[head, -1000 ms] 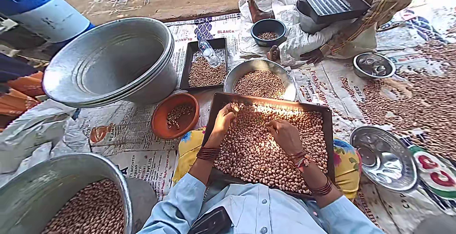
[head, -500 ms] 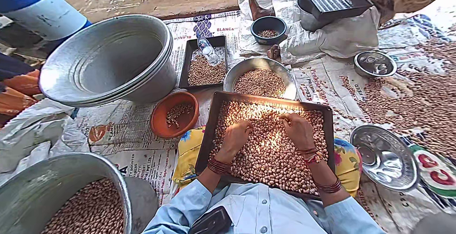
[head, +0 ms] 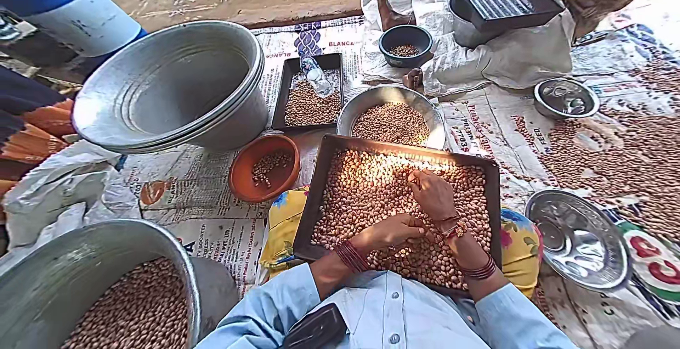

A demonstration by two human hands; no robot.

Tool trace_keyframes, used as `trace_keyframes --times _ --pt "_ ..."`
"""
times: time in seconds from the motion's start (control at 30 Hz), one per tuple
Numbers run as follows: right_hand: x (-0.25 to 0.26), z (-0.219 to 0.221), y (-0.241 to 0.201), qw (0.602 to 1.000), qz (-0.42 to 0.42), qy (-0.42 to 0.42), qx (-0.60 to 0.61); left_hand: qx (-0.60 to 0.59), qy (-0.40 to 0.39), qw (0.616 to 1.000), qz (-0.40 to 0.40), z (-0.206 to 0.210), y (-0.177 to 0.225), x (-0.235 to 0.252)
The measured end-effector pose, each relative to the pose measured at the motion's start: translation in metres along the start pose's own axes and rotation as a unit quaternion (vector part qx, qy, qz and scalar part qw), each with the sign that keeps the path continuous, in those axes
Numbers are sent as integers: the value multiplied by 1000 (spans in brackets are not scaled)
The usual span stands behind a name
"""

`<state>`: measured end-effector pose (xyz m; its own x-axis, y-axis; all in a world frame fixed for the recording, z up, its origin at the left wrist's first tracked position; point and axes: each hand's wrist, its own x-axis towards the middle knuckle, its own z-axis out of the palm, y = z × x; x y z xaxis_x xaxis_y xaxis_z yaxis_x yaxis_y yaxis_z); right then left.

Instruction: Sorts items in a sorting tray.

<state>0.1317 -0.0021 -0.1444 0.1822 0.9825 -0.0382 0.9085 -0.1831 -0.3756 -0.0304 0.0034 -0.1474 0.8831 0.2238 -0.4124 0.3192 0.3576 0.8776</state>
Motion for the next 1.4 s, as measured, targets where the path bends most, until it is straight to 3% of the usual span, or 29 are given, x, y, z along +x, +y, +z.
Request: trace_keyframes --times 0.07,0.17,0.27,0.33,0.37,0.43,0.53,0.67,0.87,1.13,1.23,1.3,1.4 --pt "-2 -9 7 998 23 -29 42 -24 70 997 14 -15 -1 15" --pt "-13 -21 32 985 32 28 169 -44 238 969 44 -51 8 10" --pt "-30 -32 57 925 64 80 365 -85 406 905 90 -74 12 -14" --pt "-41 -35 66 877 94 98 461 -42 470 875 107 -82 8 -28" --pt "-46 -34 67 872 102 99 468 11 484 870 94 -83 4 -33" --pt "-54 -36 62 907 106 55 404 147 457 876 43 -72 6 -39" --pt "-58 -34 38 975 56 -9 216 330 351 876 8 -40 11 -31" --pt "-64 -32 10 997 12 -55 44 468 268 842 -38 -14 13 -12" --pt "-63 -30 7 993 26 -116 14 482 253 838 -43 -13 7 -4" --pt "-58 -33 9 993 31 -109 24 480 254 840 -17 -9 4 -1" --pt "-57 -41 13 994 49 -93 36 448 307 840 11 -18 10 -15" --pt "-60 -43 22 996 49 -65 45 435 372 820 -13 -35 22 -38" --pt "-65 -45 32 997 45 -43 48 439 527 727 -33 -79 30 -86"
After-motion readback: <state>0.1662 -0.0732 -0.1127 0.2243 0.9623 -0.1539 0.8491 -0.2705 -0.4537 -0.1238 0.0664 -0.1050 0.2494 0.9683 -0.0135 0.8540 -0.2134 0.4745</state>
